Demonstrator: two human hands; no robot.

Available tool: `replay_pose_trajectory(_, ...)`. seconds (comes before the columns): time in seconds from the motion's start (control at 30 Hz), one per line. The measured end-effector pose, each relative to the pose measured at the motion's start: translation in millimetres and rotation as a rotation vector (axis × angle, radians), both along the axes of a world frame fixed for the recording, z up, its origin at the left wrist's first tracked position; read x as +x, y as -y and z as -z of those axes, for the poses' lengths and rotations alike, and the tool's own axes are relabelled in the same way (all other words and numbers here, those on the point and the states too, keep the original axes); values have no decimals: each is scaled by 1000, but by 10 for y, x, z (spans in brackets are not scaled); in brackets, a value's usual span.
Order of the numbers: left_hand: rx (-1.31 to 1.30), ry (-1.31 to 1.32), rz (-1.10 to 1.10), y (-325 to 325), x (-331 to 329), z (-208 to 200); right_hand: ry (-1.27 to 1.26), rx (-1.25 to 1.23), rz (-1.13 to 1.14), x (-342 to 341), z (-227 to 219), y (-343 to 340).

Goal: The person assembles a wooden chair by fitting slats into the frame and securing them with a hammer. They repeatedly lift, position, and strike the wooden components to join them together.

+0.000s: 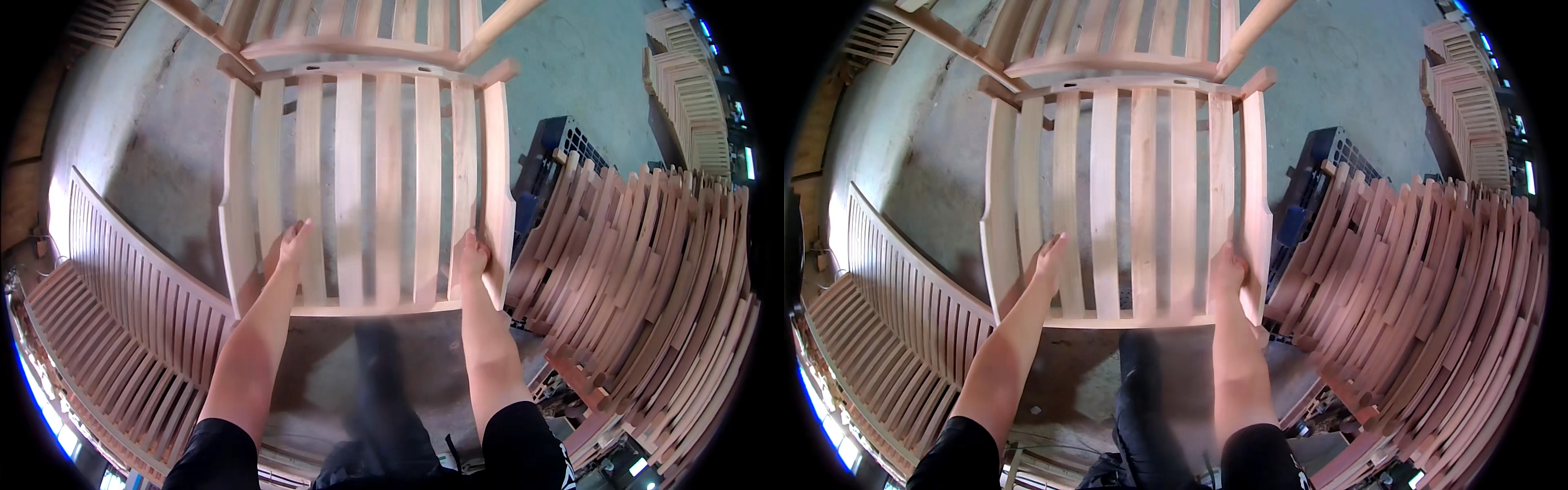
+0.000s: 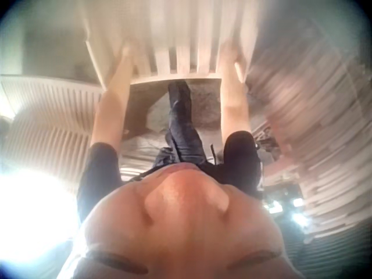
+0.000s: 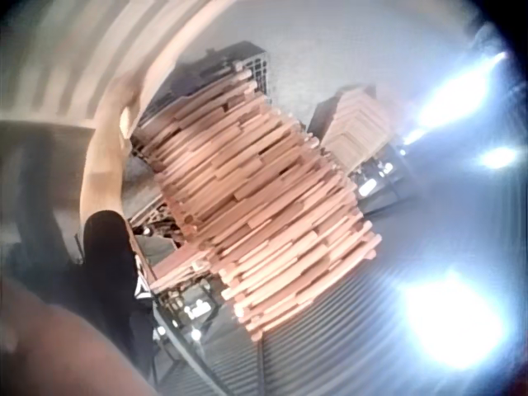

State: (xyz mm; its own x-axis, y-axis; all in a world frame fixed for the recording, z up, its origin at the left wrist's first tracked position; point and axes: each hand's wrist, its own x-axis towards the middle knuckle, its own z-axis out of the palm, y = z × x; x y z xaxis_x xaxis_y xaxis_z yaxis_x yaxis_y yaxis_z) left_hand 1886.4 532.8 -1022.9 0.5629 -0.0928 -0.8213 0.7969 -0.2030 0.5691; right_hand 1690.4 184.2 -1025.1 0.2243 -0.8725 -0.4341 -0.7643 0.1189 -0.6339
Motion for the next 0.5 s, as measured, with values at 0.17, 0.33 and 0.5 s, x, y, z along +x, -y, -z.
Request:
replay_pose_trajectory(0.17,-246,-56,263,-456,-627,-659,302,150,-181,-501,167,233)
replay_pose_trajectory(0.33,-230,7,387,-1213,-2174,-1766,-8,-38,-687,-1068,-1047,-1195)
replay_pose_trajectory(0.5,-117,204,659,-2163,-3405,-2037,-83,50,-687,-2844,-2316,-2758)
